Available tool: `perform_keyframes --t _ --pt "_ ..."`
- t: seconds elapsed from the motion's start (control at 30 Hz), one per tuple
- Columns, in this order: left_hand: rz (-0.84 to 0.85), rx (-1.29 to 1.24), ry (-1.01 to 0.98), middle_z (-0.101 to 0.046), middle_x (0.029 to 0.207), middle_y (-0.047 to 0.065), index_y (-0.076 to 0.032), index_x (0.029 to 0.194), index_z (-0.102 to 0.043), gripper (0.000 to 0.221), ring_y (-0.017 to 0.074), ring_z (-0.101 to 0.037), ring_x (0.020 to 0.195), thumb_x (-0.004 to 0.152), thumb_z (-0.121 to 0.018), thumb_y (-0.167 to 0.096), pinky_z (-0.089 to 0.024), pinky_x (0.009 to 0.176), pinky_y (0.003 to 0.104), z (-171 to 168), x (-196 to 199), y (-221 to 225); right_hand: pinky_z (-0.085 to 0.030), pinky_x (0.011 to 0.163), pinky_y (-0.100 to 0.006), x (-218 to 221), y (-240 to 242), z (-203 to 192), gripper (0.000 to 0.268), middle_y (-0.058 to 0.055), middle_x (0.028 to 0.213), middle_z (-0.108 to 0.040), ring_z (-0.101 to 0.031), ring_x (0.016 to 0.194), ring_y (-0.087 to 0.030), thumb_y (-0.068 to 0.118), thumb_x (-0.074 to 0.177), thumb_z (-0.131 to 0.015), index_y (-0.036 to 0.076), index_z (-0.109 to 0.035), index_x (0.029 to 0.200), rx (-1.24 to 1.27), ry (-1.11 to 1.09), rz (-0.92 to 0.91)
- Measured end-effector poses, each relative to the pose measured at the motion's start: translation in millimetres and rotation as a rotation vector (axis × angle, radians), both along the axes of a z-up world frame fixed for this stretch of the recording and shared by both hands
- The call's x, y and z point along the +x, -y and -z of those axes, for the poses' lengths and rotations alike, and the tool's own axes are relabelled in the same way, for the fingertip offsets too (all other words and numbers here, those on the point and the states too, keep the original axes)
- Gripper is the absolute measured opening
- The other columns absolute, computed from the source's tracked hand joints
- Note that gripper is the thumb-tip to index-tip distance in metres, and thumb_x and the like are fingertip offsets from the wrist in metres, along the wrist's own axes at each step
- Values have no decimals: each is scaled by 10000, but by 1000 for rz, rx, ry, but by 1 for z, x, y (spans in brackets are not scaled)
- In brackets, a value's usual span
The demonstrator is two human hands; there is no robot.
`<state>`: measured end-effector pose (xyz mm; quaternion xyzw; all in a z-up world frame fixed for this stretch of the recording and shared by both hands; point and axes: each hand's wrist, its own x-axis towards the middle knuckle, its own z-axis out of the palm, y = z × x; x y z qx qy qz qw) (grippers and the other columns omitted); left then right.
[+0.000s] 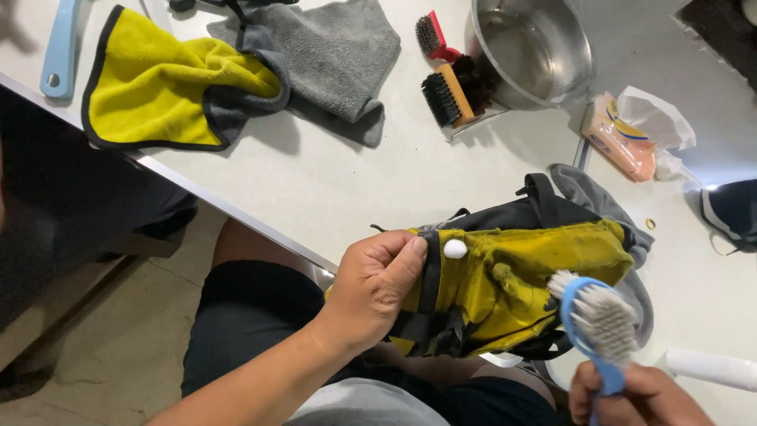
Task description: Cleaning a yellow and black waist bag using a toothbrush, cleaning solution, and a cloth on a workbench.
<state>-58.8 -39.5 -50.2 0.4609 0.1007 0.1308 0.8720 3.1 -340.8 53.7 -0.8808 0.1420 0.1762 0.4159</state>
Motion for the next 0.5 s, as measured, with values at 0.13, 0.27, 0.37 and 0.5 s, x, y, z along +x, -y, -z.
perform_keyframes --t 0.13,0.27,0.37,0.5 --pt "-15 44 18 -392 675 -48 -123 677 -475 399 96 -349 629 1053 -547 -232 -308 557 279 -1 -2 0 -370 442 -377 -42 -42 21 389 -222 559 -614 -500 435 -273 315 938 -602 -40 -744 1008 -107 242 -214" --pt "-5 118 69 -428 708 -38 -103 718 -524 371 102 -380 661 1049 -534 -270 -328 588 281 -1 -4 0 -330 411 -266 -61 -134 5 461 -86 488 -485 -428 431 -157 369 1016 -548 0 -671 769 -216 615 -189" --pt "-32 49 102 -421 690 -39 -108 709 -518 363 90 -367 640 1047 -548 -237 -308 566 274 2 -2 0 -408 585 -359 -60 -133 8 217 -61 579 -483 -492 569 -235 387 982 -606 216 -718 908 -702 507 -298" --pt "8 -47 89 -476 706 -30 -77 716 -564 355 93 -415 650 1041 -563 -223 -344 576 263 5 -2 -2 -346 517 -383 -65 -125 17 316 -64 520 -425 -456 492 -241 452 994 -568 211 -685 825 -794 624 -295"
